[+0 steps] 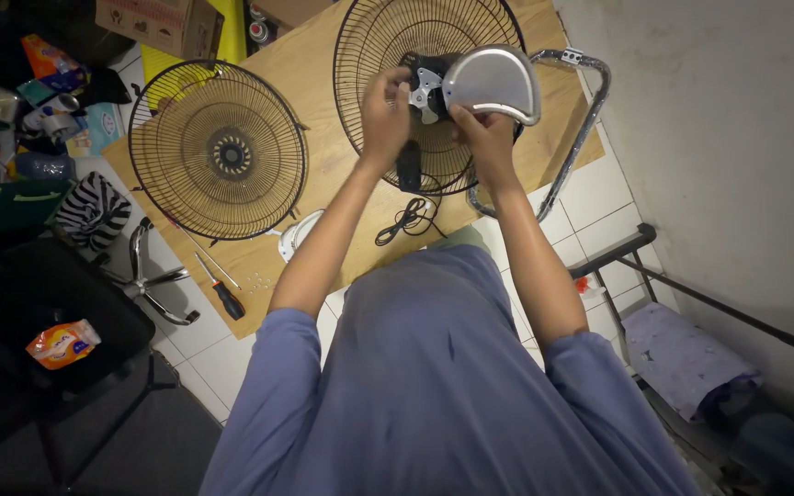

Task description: The person assembles a standing fan on a wooden table. They attach the metal stand to the fan motor, secure it with a screwdriver, then place the fan head onto the stand and attach the front grill.

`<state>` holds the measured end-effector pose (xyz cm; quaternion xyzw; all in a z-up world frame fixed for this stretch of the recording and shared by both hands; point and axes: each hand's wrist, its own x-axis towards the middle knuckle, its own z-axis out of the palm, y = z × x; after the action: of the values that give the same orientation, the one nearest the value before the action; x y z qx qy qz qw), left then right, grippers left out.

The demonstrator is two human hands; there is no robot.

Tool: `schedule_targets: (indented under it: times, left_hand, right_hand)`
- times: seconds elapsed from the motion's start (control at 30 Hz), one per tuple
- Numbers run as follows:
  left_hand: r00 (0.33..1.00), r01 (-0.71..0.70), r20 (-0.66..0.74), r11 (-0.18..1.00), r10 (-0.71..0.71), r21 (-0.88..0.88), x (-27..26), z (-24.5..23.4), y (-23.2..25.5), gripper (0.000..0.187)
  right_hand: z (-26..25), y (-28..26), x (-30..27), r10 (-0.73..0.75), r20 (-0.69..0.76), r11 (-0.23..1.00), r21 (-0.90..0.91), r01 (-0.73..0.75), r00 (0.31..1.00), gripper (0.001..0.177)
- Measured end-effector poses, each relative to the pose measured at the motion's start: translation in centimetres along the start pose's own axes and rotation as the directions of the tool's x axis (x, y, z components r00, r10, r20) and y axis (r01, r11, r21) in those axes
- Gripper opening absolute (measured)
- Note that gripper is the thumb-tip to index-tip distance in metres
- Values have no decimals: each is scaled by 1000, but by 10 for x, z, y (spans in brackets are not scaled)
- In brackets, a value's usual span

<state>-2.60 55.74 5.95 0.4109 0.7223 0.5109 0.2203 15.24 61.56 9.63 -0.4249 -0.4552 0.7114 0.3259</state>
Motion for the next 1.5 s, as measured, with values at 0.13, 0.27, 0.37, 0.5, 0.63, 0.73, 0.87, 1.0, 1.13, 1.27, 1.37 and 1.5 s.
schedule_targets:
  times: [0.13, 0.27, 0.37, 0.5, 0.63, 0.73, 0.87, 1.0, 1.13, 1.27, 1.37, 1.5]
  left_hand:
    - [986, -164, 13, 982, 166, -91, 23, -3, -25, 34]
    - [971, -2, 234, 986, 41, -164, 35, -3, -35, 32]
    - [954, 37, 299, 986, 13, -160, 38, -4, -32, 29]
    - [949, 55, 314, 993, -20, -105, 40, -5, -26, 28]
    - [955, 53, 297, 984, -1, -167, 40, -1, -28, 25]
    - [950, 115, 307, 978, -57, -172, 40, 2, -33, 25]
    - [962, 97, 271, 970, -34, -223, 40, 9, -45, 24]
    - [965, 133, 255, 951, -61, -278, 42, 16, -51, 23]
    - [961, 171, 265, 929, -84, -327, 41, 18, -52, 22]
    - [953, 213, 279, 921, -120, -328, 41, 16, -50, 22]
    - [948, 247, 273, 917, -162, -313, 42, 16, -51, 23]
    - [949, 251, 261, 922, -175, -294, 43, 19, -55, 23]
  right_hand:
    - [1, 25, 26, -2, 9, 996, -88, 2, 1000, 18]
    - [9, 52, 56, -32, 23, 999, -23, 32, 999, 16]
    - [11, 59, 67, -124, 37, 992, 15, 124, 992, 15]
    - [17, 52, 68, -176, 3, 983, -45, 176, 984, 20]
    - [26, 38, 63, -173, 2, 980, -97, 172, 985, 18]
    - [34, 26, 55, -195, -38, 958, -219, 182, 980, 15]
    - [44, 18, 49, -218, -122, 909, -386, 156, 968, 14]
    - [44, 21, 51, -284, -148, 854, -488, 180, 947, 19]
    - [40, 31, 62, -279, -240, 850, -512, 123, 930, 32]
    - [35, 38, 66, -263, -219, 878, -459, 139, 940, 28]
    - [33, 38, 66, -231, -198, 909, -392, 139, 953, 21]
    - [32, 37, 67, -138, -173, 948, -309, 79, 975, 16]
